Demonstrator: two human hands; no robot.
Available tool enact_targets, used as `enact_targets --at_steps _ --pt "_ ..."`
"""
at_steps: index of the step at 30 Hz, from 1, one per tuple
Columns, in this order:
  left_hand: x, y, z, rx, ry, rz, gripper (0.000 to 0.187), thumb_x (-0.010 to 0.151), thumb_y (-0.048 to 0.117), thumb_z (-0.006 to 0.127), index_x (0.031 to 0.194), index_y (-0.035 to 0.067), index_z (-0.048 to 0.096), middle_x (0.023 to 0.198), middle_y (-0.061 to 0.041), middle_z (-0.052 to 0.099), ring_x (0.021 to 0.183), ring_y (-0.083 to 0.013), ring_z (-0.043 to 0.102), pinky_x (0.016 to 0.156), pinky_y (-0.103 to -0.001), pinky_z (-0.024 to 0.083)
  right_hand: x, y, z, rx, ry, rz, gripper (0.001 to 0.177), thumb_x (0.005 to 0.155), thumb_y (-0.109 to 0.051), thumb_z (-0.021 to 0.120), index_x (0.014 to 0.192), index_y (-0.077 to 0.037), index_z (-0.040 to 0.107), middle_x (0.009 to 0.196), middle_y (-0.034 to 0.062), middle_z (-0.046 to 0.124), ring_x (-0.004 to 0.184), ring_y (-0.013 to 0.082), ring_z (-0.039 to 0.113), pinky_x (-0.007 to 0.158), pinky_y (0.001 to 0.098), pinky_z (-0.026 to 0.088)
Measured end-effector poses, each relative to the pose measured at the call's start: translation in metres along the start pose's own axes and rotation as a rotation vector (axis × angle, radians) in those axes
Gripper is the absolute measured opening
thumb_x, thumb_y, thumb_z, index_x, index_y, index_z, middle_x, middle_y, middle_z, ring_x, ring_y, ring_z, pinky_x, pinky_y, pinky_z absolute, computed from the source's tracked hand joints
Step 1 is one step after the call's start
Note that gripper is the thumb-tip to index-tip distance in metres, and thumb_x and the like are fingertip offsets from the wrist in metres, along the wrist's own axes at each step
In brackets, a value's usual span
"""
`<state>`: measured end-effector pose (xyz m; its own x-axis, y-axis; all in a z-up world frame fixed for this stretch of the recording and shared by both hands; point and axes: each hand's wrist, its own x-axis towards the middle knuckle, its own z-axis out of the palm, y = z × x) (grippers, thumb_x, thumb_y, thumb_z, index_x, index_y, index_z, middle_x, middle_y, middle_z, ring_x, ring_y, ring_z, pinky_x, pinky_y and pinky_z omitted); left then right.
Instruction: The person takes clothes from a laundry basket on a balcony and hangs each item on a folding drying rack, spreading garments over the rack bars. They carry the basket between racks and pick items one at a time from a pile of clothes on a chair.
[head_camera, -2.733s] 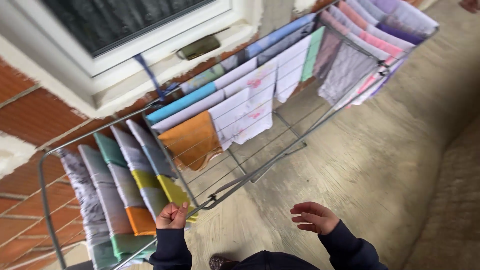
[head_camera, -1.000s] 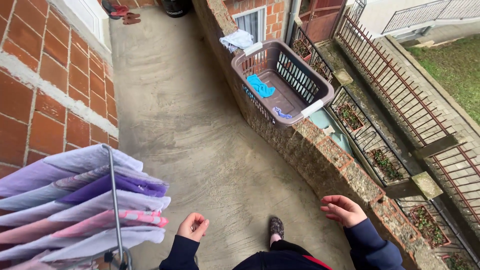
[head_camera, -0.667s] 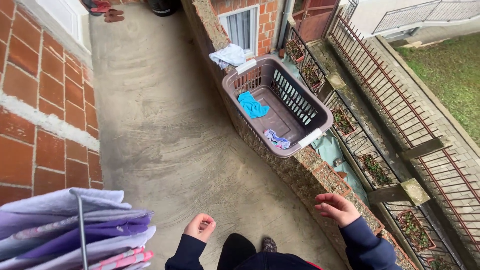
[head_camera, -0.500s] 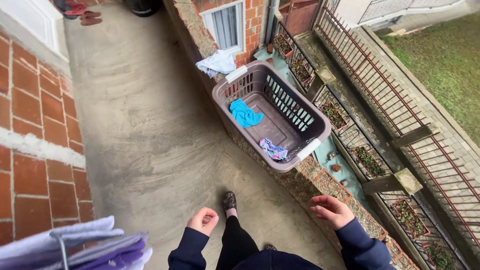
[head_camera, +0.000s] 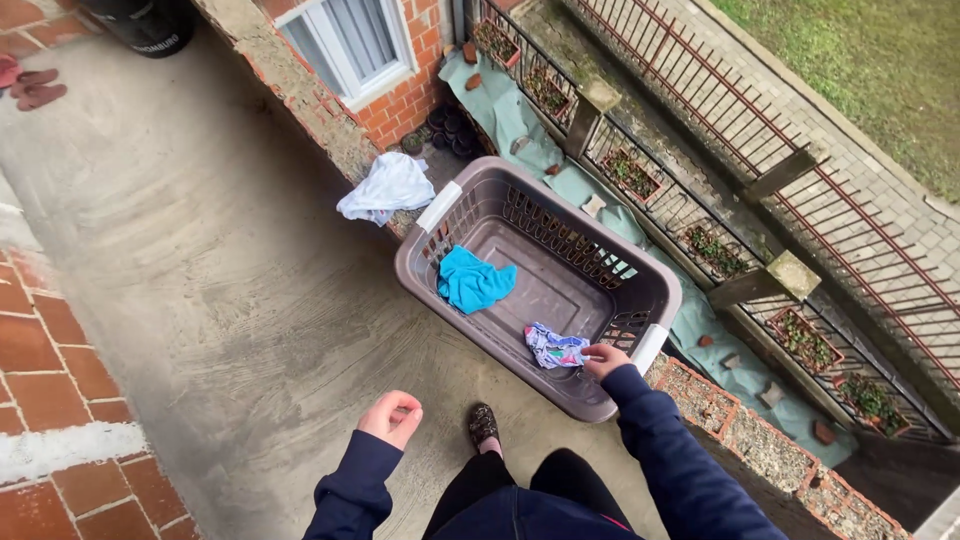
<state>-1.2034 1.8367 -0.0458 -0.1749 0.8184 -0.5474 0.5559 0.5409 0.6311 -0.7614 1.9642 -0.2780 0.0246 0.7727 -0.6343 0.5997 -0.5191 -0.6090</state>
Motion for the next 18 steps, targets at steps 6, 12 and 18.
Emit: enact_targets --at_steps 6,12,18 --pt "0.015 0.014 -0.019 0.005 -0.069 -0.202 0.017 0.090 0.034 0.064 0.099 0.023 0.074 0.102 0.010 0.077 0.088 -0.0098 0.072 0.081 -0.027 0.058 0.163 0.110 0.109 -0.488 -0.078 0.072 0.041 0.078 -0.034 0.074 0.119 -0.035 0.076 0.120 0.0156 0.064 0.097 0.0310 0.071 0.094 0.0300 0.055" --pt "0.016 -0.033 -0.024 -0.024 0.020 -0.299 0.023 0.088 0.038 0.066 0.103 0.024 0.076 0.098 0.011 0.078 0.087 -0.0096 0.071 0.082 -0.027 0.057 0.207 0.116 0.143 -0.657 -0.248 -0.099 0.046 0.073 -0.024 0.076 0.117 -0.037 0.075 0.151 0.0108 0.049 0.128 0.0275 0.062 0.115 0.0232 0.042" --pt "0.015 -0.027 0.000 -0.044 0.049 -0.395 0.019 0.089 0.035 0.067 0.100 0.023 0.077 0.097 0.011 0.079 0.084 -0.0095 0.072 0.080 -0.026 0.057 0.232 0.107 0.160 -0.750 -0.444 -0.042 0.064 0.083 -0.033 0.067 0.146 -0.031 0.057 0.148 0.0061 0.059 0.135 0.0266 0.059 0.119 0.0331 0.040"
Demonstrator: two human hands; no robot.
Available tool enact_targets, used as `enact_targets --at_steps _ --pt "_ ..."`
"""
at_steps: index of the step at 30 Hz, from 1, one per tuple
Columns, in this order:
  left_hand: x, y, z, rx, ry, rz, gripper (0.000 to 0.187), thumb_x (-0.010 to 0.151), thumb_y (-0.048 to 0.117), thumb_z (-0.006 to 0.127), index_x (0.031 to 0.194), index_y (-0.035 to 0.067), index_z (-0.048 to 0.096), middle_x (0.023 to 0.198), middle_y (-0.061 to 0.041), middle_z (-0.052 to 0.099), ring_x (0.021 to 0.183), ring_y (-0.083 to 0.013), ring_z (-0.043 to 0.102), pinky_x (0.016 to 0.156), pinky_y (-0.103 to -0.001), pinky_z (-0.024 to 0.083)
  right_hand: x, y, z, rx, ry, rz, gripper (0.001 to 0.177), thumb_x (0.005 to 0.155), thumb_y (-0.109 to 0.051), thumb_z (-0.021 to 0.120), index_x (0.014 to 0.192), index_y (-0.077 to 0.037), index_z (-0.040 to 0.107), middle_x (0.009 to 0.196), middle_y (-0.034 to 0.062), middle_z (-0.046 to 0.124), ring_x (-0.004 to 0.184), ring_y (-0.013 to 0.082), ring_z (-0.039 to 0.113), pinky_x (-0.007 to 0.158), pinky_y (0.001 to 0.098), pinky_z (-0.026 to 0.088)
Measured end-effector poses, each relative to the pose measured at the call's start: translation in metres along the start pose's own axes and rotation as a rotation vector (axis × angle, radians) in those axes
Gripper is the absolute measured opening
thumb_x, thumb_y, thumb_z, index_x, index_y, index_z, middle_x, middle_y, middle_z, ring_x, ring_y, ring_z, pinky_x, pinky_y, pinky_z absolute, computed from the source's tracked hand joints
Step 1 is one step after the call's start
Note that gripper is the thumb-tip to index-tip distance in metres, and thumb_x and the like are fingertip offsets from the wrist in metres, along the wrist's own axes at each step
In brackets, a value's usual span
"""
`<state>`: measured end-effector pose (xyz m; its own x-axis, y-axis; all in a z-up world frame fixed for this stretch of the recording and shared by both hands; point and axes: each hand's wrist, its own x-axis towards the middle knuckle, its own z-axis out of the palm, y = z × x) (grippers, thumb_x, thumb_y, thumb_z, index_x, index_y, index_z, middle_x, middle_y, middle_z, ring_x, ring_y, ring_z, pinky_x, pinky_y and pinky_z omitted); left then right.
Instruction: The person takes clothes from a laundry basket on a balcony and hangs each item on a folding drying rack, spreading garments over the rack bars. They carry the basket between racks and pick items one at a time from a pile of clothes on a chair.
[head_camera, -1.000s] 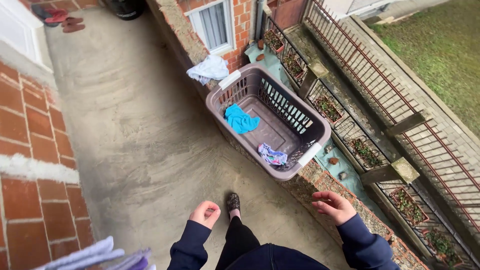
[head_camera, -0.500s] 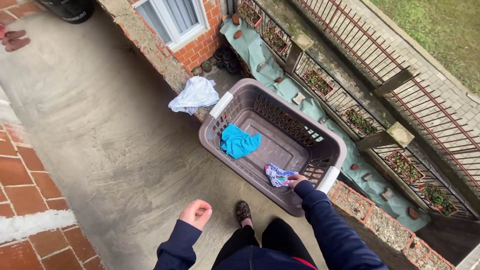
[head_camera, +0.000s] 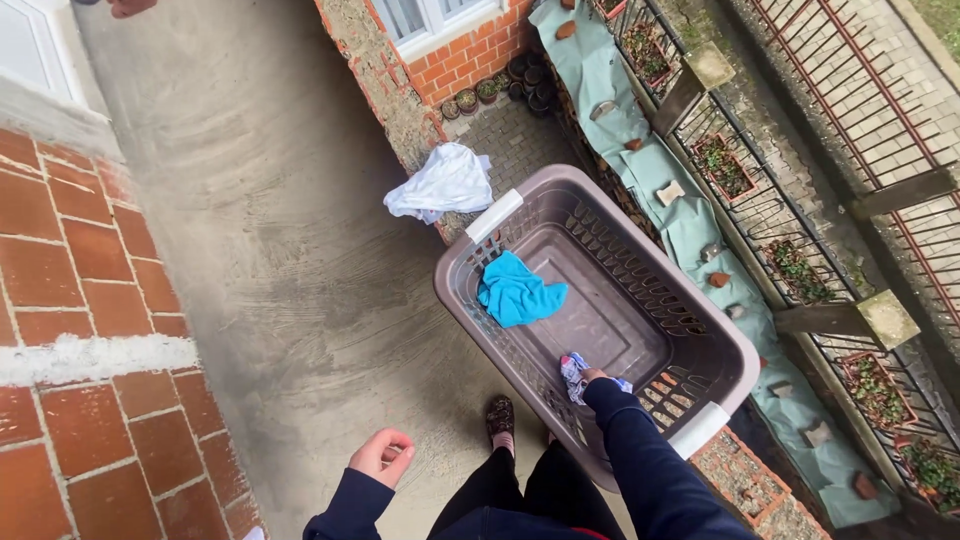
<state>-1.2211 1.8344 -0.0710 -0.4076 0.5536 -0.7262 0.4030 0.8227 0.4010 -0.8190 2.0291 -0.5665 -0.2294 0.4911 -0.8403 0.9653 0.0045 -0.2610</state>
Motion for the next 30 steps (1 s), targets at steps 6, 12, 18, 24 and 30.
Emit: enact_targets --at_steps 6,12,18,24,30 --pt "-0.021 0.050 0.021 -0.073 0.000 0.062 0.018 0.089 0.033 0.065 0.099 0.022 0.076 0.097 0.008 0.078 0.085 -0.0106 0.072 0.080 -0.026 0.057 -0.076 -0.022 -0.062 0.401 0.337 -0.011 0.027 0.068 -0.034 0.083 0.093 -0.030 0.075 0.083 -0.0031 0.072 0.079 0.0183 0.069 0.080 0.0315 0.053" --pt "-0.040 0.072 0.048 -0.159 0.003 0.146 0.018 0.090 0.033 0.065 0.098 0.020 0.075 0.097 0.007 0.077 0.088 -0.0096 0.073 0.080 -0.025 0.057 -0.212 -0.058 -0.166 1.017 0.344 -0.459 0.031 0.075 -0.004 0.082 0.100 -0.013 0.065 0.089 0.0033 0.069 0.072 0.0074 0.061 0.065 0.0215 0.051" --pt "-0.057 0.082 0.086 -0.336 0.112 0.443 0.027 0.083 0.025 0.076 0.108 0.018 0.073 0.106 0.004 0.074 0.095 -0.0100 0.074 0.074 -0.024 0.058 -0.392 -0.124 -0.259 1.230 -0.154 -1.055 0.037 0.087 0.006 0.071 0.119 0.005 0.054 0.105 0.0162 0.070 0.080 0.0159 0.067 0.066 0.0243 0.054" --pt "-0.096 0.117 0.055 -0.509 0.111 1.018 0.083 0.087 0.052 0.075 0.147 0.006 0.043 0.158 -0.016 0.043 0.146 -0.0309 0.044 0.117 -0.046 0.039 -0.501 -0.175 -0.273 1.002 -0.483 -1.319 0.054 0.095 0.003 0.070 0.142 0.004 0.043 0.142 0.0247 0.058 0.110 0.0232 0.067 0.086 0.0278 0.051" --pt "-0.153 0.086 0.037 -0.711 -0.182 0.873 0.017 0.081 0.014 0.085 0.091 0.013 0.071 0.078 0.003 0.068 0.070 -0.0089 0.060 0.066 -0.025 0.047 -0.571 -0.221 -0.235 0.738 -0.400 -1.317 0.046 0.095 0.006 0.066 0.138 0.005 0.049 0.132 0.0192 0.068 0.093 0.0155 0.069 0.075 0.0249 0.052"
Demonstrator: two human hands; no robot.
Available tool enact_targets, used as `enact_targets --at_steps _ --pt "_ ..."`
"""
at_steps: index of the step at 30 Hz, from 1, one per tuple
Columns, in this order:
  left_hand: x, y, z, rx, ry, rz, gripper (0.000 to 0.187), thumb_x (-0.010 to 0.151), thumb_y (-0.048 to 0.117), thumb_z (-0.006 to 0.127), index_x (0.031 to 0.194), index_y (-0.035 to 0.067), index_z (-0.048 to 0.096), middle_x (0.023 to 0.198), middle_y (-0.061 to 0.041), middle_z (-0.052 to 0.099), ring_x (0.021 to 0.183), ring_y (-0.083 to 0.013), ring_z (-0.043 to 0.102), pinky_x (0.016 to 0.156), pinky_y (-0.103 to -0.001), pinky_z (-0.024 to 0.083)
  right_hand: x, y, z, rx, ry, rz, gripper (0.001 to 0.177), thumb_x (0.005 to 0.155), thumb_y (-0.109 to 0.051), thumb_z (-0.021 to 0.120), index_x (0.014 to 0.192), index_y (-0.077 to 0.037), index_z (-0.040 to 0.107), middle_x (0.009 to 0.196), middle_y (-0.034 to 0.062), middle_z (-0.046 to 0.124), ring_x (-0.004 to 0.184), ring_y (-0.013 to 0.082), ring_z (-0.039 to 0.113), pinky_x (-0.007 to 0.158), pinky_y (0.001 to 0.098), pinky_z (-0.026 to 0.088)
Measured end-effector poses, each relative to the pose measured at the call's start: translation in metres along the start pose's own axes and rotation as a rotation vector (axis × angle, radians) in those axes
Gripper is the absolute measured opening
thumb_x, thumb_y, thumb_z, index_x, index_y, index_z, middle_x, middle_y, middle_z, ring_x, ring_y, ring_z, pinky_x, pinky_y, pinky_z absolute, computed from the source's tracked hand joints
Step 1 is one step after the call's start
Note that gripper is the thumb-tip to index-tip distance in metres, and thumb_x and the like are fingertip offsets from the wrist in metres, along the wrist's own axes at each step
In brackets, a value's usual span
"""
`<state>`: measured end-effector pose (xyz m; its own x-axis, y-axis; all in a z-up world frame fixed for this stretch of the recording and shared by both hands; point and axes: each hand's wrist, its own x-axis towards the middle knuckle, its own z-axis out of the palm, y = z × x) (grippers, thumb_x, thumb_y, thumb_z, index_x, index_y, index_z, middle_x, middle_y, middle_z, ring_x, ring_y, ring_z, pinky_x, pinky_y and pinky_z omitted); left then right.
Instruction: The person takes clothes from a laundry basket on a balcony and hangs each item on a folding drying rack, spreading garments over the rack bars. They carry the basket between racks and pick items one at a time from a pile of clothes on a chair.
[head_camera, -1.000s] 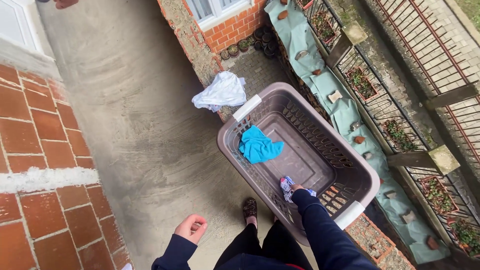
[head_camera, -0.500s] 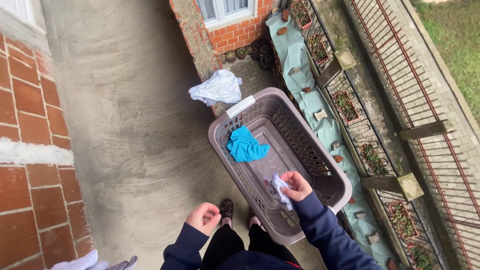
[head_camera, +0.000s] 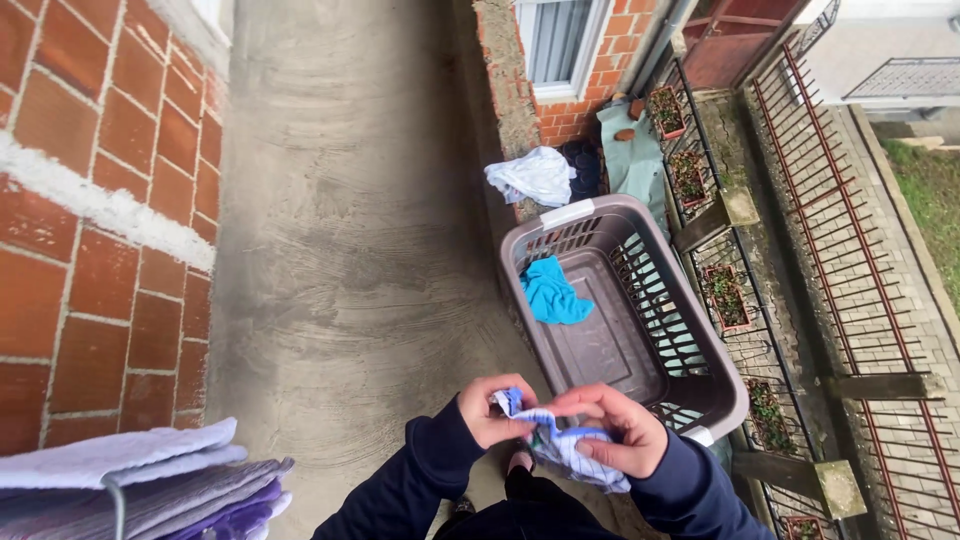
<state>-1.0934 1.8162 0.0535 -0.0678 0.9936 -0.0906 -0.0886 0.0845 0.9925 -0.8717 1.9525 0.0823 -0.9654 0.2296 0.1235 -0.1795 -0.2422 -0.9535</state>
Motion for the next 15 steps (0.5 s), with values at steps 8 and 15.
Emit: enact_targets --at_steps 8,15 --pt "-0.148 0.020 -0.049 0.329 0.553 -0.023 0.012 0.089 0.024 0.073 0.091 0.014 0.068 0.076 0.004 0.065 0.070 -0.0108 0.059 0.064 -0.027 0.049 -0.022 0.069 0.063 -0.828 0.255 0.006 0.024 0.080 -0.030 0.086 0.082 -0.018 0.065 0.072 -0.0063 0.068 0.058 0.0101 0.059 0.055 0.0248 0.048" --pt "-0.254 0.005 -0.070 0.274 0.808 -0.004 0.026 0.097 0.036 0.064 0.094 0.011 0.070 0.076 0.002 0.064 0.072 -0.0106 0.060 0.064 -0.026 0.049 -0.030 0.057 0.122 -0.555 0.277 -0.170 0.039 0.076 -0.005 0.084 0.072 -0.016 0.047 0.070 -0.0024 0.058 0.061 0.0090 0.052 0.058 0.0236 0.044"
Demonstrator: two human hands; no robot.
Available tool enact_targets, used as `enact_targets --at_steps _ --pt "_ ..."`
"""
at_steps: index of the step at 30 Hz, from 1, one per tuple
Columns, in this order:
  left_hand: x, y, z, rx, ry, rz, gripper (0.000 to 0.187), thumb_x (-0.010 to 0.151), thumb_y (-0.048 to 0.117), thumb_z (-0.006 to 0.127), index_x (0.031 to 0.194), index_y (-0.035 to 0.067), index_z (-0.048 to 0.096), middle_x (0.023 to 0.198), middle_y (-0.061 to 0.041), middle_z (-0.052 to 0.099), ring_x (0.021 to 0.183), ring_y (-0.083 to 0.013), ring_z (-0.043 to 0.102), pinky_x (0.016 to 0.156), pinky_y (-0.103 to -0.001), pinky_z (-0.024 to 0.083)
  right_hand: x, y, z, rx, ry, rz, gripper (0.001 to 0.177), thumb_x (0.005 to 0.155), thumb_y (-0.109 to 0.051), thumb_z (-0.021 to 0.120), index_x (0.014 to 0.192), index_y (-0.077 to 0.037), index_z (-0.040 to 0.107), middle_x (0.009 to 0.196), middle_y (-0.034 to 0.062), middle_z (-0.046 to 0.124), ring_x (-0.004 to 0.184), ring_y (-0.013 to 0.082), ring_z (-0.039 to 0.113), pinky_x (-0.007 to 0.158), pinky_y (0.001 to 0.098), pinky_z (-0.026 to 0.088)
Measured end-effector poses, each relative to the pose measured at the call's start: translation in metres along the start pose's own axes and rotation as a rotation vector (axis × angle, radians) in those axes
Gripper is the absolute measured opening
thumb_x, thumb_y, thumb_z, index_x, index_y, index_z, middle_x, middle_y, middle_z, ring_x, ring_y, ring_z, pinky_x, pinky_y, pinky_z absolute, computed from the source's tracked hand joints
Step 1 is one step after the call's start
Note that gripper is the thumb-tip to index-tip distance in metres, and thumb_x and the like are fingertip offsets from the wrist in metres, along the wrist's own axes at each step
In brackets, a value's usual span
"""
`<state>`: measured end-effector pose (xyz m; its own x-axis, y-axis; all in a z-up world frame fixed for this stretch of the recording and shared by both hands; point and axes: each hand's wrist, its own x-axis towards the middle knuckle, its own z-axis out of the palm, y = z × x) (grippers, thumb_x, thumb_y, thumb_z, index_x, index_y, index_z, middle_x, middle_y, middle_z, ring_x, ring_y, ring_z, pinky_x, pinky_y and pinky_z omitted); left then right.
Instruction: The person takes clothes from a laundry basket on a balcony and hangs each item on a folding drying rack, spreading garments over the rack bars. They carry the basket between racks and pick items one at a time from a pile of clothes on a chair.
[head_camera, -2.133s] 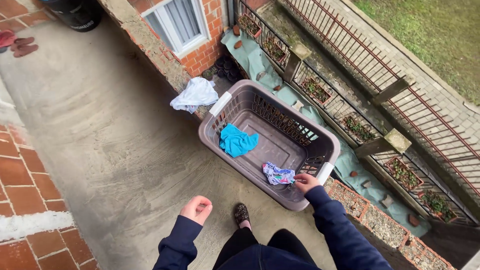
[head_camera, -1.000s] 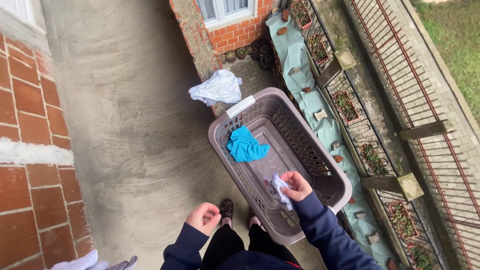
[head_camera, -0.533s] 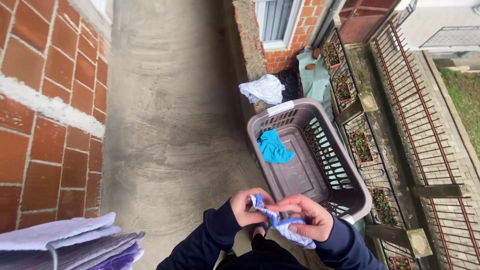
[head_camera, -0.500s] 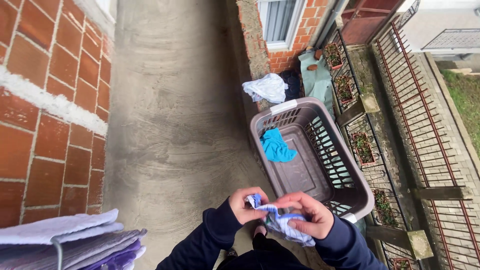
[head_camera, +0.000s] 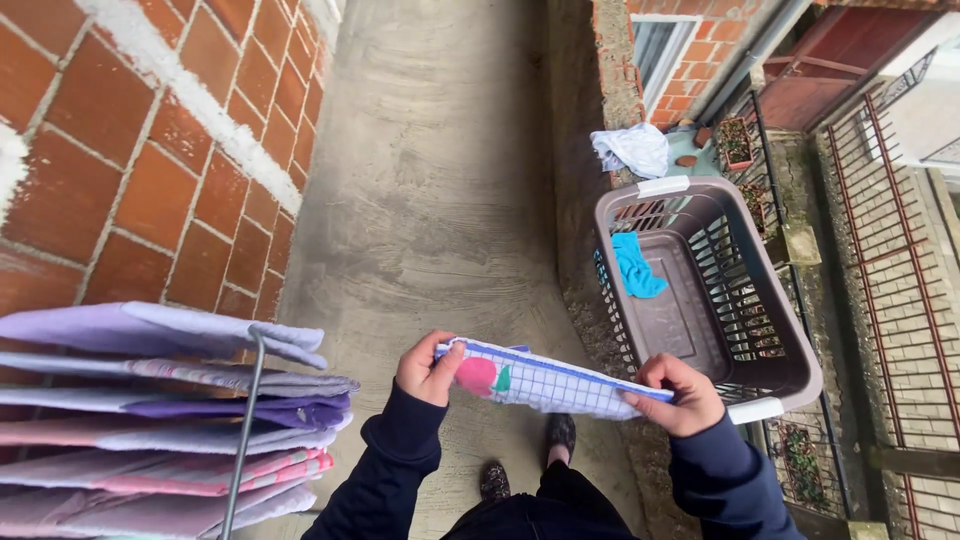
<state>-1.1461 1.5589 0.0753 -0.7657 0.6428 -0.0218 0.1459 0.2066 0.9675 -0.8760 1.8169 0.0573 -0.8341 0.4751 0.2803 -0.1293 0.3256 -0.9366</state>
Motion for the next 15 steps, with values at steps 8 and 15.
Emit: enact_targets --at_steps 8,15 --pt "-0.076 -0.004 -0.044 -0.103 0.178 0.101 0.014 0.089 0.017 0.077 0.097 0.006 0.072 0.073 -0.003 0.067 0.067 -0.0093 0.058 0.062 -0.024 0.050 -0.004 -0.020 0.012 -0.088 -0.096 0.255 0.013 0.084 -0.009 0.077 0.085 -0.008 0.064 0.049 0.0056 0.064 0.038 0.0107 0.055 0.040 0.0236 0.045" --pt "-0.143 0.001 -0.011 -0.089 -0.035 0.007 0.014 0.093 0.007 0.067 0.104 0.007 0.076 0.091 -0.007 0.077 0.069 -0.0156 0.075 0.063 -0.022 0.060 0.009 -0.062 0.084 -0.341 -0.509 -0.388 0.067 0.086 -0.036 0.076 0.141 -0.004 0.053 0.147 0.0228 0.053 0.136 0.0354 0.055 0.117 0.0450 0.042"
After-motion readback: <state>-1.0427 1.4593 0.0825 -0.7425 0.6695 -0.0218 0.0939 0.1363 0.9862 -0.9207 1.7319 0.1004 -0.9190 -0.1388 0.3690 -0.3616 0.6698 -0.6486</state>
